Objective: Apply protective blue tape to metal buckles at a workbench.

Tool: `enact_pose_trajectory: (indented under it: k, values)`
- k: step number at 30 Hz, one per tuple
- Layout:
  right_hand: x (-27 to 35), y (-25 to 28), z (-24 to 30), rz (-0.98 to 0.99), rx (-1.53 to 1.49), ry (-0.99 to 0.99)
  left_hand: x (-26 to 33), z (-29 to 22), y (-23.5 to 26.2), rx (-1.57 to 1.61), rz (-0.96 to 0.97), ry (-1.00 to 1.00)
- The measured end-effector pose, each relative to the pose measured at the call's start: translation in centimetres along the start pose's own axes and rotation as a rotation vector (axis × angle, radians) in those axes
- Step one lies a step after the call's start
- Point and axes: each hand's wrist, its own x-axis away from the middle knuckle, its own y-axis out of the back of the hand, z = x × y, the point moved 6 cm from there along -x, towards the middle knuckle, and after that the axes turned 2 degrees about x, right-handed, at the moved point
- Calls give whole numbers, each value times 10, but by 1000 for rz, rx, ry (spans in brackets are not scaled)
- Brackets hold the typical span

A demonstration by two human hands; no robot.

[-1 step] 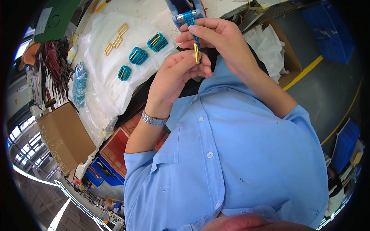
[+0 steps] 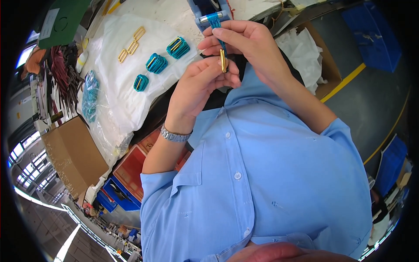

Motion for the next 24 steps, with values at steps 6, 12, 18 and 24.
enact_pose_trajectory:
  k: [6, 12, 18, 24]
  values:
    - [-8, 9, -7, 1, 30, -6, 4, -2, 7, -109, -88, 48]
    - [-3, 24, -23, -18, 73, -75, 14, 9, 18, -160, -121, 156]
    - [63, 117, -36, -168, 255, -134, 32, 18, 19, -115, -100, 151]
    - [115, 371, -122, -475, 829, -305, 17, 37, 18, -65, -52, 159]
